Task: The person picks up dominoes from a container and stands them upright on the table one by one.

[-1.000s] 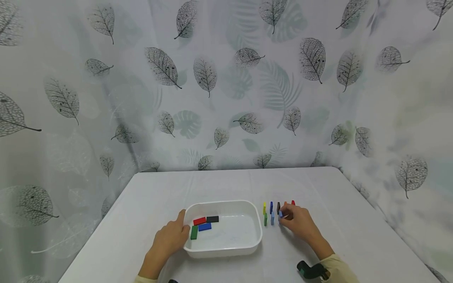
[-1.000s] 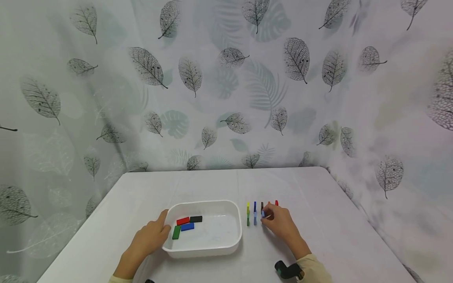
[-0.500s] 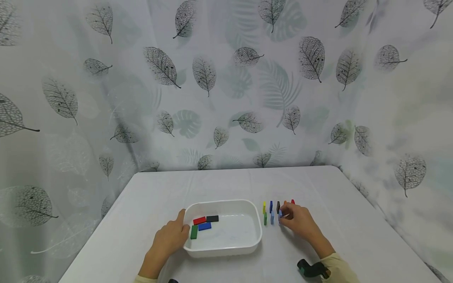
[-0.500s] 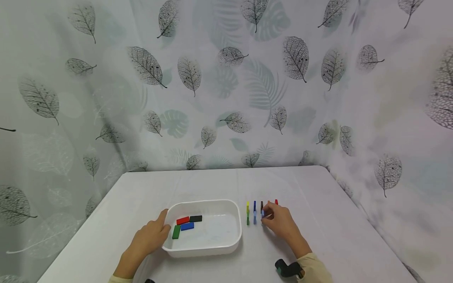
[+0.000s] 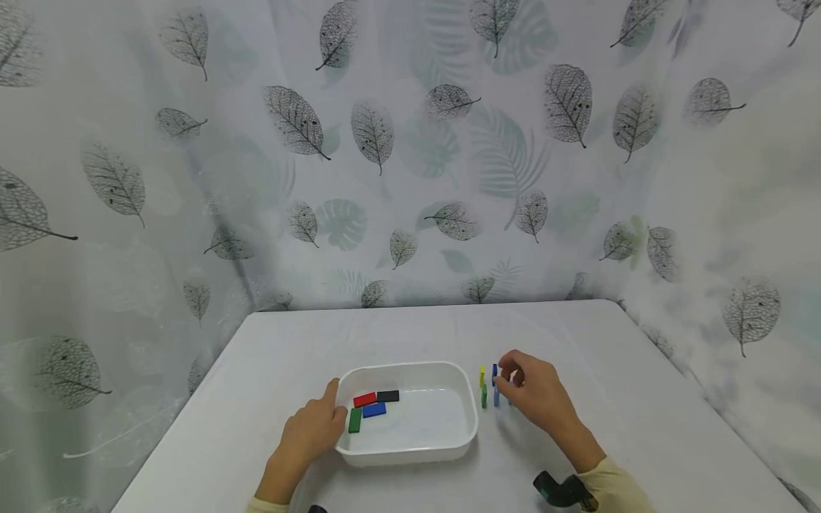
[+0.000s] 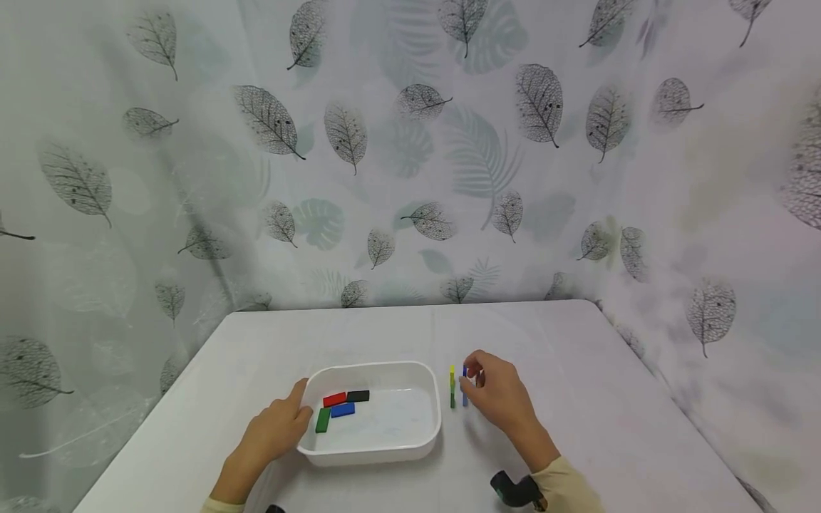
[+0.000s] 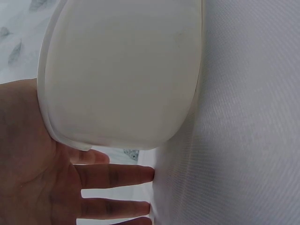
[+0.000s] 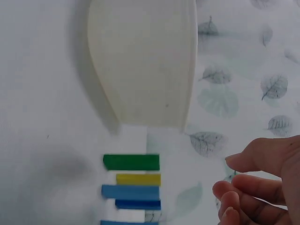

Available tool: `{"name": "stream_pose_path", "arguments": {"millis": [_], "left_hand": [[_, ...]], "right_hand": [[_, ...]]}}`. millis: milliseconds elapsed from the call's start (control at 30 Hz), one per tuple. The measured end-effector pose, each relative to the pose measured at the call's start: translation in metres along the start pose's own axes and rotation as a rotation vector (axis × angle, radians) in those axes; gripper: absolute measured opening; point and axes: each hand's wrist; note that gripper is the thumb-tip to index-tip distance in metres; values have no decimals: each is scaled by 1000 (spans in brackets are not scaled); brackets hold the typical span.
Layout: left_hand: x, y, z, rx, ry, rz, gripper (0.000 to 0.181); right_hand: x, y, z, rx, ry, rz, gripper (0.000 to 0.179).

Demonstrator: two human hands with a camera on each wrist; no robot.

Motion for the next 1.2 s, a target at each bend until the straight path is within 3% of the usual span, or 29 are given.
{"name": "stream_pose_path", "arguments": {"millis": [233,533,1200], "left_hand": [[1,-1,0,-13,-9,5,61],[1,-2,1,-15,-6,7,61],[-2,-2,0,-19,-10,8,61]], "right_hand": [[19,-7,36,-116,-78,59,20],[46,-15,55,-233,-145,140,20],[86,-32,69,-191,-122,315,13]]}}
Point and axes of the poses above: each hand's wrist, its own y-axis away from the middle knuckle, its own x-axis out of the palm, z = x × y, and after that the axes turned 11 degrees about -y, right-handed
